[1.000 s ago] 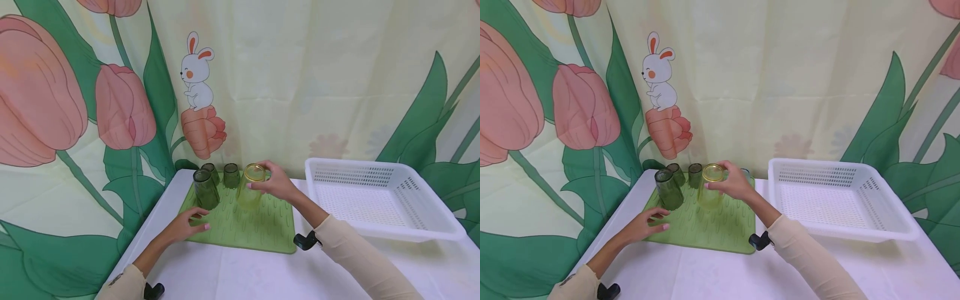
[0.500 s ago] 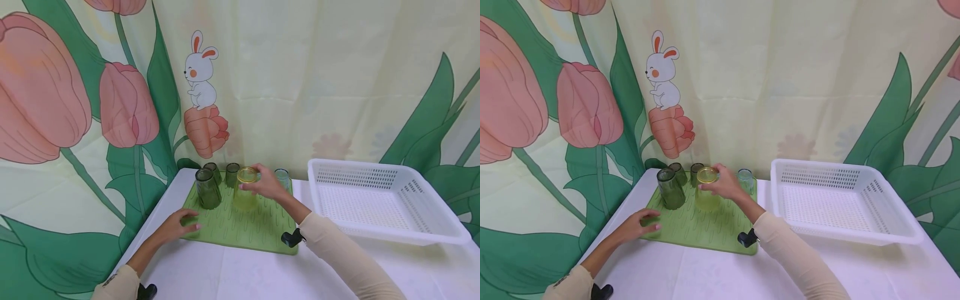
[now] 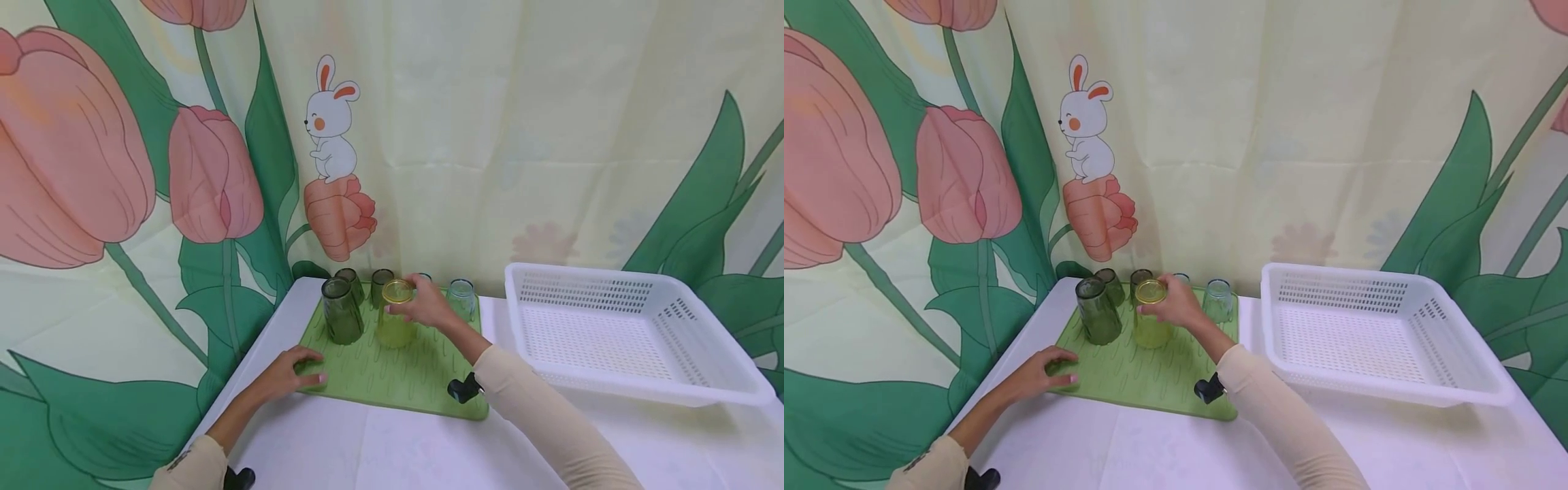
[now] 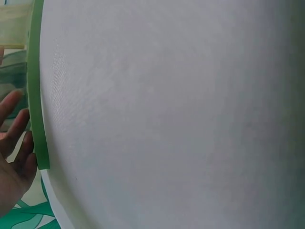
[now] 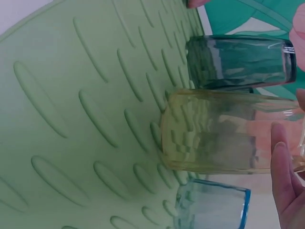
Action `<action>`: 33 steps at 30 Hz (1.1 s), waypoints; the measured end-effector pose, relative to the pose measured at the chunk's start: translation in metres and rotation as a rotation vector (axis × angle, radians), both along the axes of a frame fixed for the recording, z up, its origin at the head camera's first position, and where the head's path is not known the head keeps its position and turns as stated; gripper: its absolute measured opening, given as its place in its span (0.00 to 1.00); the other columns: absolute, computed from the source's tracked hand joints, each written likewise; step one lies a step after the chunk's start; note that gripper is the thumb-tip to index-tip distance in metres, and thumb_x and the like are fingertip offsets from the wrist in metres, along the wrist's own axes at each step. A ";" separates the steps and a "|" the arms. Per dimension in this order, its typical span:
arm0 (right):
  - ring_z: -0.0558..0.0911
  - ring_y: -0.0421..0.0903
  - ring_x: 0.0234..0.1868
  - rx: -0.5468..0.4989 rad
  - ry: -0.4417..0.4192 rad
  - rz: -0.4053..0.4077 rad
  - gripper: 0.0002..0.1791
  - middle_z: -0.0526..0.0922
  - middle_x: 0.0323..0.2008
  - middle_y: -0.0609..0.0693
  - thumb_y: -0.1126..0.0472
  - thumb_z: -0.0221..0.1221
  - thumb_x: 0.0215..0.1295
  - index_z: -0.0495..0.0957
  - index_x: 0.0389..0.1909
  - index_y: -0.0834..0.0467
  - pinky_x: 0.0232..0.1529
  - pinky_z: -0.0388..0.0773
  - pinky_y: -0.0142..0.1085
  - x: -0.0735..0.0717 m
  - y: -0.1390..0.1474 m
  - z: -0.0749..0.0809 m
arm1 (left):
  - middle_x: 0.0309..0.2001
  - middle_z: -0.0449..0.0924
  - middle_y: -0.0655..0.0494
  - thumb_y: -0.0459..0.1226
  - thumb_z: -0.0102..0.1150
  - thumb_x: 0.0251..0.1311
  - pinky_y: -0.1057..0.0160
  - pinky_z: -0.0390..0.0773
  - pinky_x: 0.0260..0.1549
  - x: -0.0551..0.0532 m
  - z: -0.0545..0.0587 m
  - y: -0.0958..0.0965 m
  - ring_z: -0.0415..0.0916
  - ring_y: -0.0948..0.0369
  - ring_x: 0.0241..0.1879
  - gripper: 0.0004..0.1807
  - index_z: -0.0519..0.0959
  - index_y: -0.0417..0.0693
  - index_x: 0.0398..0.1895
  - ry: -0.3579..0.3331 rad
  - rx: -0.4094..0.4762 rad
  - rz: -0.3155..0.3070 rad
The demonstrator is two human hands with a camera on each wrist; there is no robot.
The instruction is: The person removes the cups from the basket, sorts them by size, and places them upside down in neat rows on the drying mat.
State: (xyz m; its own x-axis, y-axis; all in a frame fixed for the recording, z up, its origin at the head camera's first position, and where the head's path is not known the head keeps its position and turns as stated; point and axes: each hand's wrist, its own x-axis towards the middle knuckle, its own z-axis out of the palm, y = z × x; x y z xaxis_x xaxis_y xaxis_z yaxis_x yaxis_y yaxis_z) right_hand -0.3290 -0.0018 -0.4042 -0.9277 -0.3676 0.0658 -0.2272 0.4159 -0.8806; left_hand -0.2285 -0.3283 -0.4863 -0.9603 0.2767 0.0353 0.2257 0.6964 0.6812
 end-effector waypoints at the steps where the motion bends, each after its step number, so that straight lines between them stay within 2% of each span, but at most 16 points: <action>1: 0.87 0.62 0.32 0.009 -0.007 -0.004 0.45 0.72 0.63 0.61 0.54 0.75 0.54 0.65 0.69 0.61 0.33 0.84 0.38 0.000 0.000 0.000 | 0.56 0.79 0.46 0.49 0.70 0.59 0.42 0.73 0.58 0.000 0.000 0.000 0.73 0.43 0.60 0.26 0.81 0.42 0.55 0.001 -0.003 -0.007; 7: 0.88 0.58 0.31 0.087 -0.011 -0.003 0.47 0.72 0.64 0.60 0.51 0.74 0.55 0.62 0.72 0.60 0.37 0.84 0.40 -0.001 -0.002 0.003 | 0.56 0.79 0.46 0.49 0.71 0.58 0.42 0.74 0.57 0.000 0.002 -0.002 0.74 0.43 0.60 0.25 0.82 0.44 0.53 0.001 -0.010 -0.016; 15: 0.88 0.58 0.30 0.184 0.040 0.002 0.47 0.73 0.66 0.59 0.48 0.73 0.56 0.63 0.72 0.59 0.53 0.80 0.47 -0.004 -0.003 0.002 | 0.56 0.78 0.47 0.48 0.71 0.58 0.40 0.72 0.59 -0.004 0.002 -0.002 0.73 0.43 0.61 0.24 0.82 0.45 0.52 -0.002 -0.012 -0.023; 23: 0.88 0.57 0.32 0.132 0.037 0.025 0.46 0.73 0.67 0.60 0.49 0.73 0.57 0.62 0.72 0.58 0.46 0.82 0.44 0.000 0.006 0.011 | 0.55 0.79 0.48 0.47 0.72 0.57 0.41 0.73 0.58 -0.007 0.001 -0.003 0.74 0.43 0.60 0.22 0.83 0.45 0.51 0.019 -0.020 -0.030; 28: 0.87 0.49 0.25 0.100 0.056 0.057 0.43 0.73 0.67 0.60 0.50 0.72 0.58 0.65 0.70 0.59 0.44 0.82 0.43 0.012 0.024 0.021 | 0.55 0.80 0.47 0.48 0.71 0.58 0.40 0.73 0.59 -0.009 0.003 0.001 0.74 0.42 0.60 0.25 0.82 0.42 0.54 0.022 -0.035 -0.051; 33: 0.86 0.45 0.25 0.091 0.081 0.096 0.42 0.74 0.65 0.59 0.49 0.73 0.56 0.67 0.69 0.58 0.40 0.83 0.41 0.036 0.051 0.030 | 0.57 0.79 0.45 0.50 0.70 0.59 0.39 0.72 0.59 -0.008 0.011 0.006 0.73 0.43 0.61 0.29 0.80 0.41 0.57 0.004 -0.033 -0.046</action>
State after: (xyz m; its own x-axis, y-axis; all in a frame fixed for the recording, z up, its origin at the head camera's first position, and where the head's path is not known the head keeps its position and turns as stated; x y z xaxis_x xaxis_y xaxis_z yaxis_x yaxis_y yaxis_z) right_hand -0.2933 0.0495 -0.3739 -0.8810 -0.4622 0.1009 -0.3382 0.4661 -0.8176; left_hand -0.2367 -0.3221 -0.4756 -0.9464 0.3217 0.0287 0.2605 0.7076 0.6569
